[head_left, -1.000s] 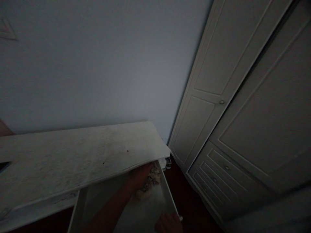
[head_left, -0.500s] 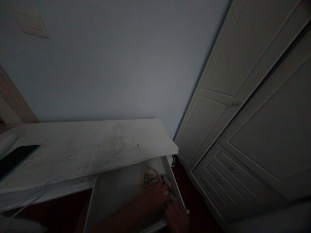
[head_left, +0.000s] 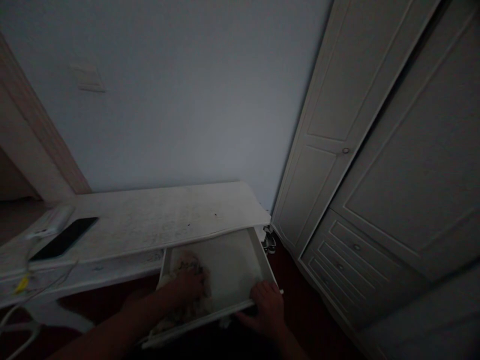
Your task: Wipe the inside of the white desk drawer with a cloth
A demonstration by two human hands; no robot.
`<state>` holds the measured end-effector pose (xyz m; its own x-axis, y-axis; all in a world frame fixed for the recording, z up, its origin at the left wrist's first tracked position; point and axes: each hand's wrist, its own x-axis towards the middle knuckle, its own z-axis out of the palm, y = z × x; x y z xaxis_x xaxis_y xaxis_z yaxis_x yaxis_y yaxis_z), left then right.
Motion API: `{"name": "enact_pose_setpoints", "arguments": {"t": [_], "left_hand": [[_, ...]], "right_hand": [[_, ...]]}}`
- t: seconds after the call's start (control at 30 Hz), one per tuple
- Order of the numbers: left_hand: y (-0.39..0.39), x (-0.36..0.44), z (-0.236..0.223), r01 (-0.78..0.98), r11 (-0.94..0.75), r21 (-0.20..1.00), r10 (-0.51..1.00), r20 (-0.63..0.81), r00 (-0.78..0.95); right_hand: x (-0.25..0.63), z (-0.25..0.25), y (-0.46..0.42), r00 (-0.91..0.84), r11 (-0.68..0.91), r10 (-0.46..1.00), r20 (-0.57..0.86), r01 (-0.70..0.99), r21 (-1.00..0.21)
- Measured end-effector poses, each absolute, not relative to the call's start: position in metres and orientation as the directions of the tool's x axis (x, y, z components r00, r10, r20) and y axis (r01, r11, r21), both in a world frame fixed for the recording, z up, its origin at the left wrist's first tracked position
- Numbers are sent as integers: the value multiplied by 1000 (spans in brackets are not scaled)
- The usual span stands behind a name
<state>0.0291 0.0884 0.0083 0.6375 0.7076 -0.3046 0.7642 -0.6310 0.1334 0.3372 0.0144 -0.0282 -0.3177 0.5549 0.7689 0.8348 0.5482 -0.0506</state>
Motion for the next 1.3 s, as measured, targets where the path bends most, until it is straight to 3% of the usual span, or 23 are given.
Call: {"name": "enact_pose_setpoints", "arguments": {"t": [0.1,0.23,0.53,0.73,1.0,1.17,1.3], "left_hand": [[83,10,19,836,-547,46,790,-302,533],[97,10,30,905,-424,18,883,-211,418],[155,20,42,953,-240,183,969,-15,247],[162,56,31,909,-375,180,917,-70,392],[118,126,13,678,-715,172,649,-200,734],[99,101,15,651,-733,197,607,-241,757],[86,45,13,772,-617,152,709,-319,629]], "right_hand": [[336,-26,13,-300,548,582,756,832,-92],[336,-30,13,-274,538,587,762,835,-114],[334,-38,15,-258,524,575,776,845,-107],[334,-39,15,-267,534,582,768,838,-114],[335,-36,16,-285,536,584,760,838,-98],[334,-38,16,-292,533,566,771,843,-72],[335,-38,17,-283,531,546,788,845,-64]]}}
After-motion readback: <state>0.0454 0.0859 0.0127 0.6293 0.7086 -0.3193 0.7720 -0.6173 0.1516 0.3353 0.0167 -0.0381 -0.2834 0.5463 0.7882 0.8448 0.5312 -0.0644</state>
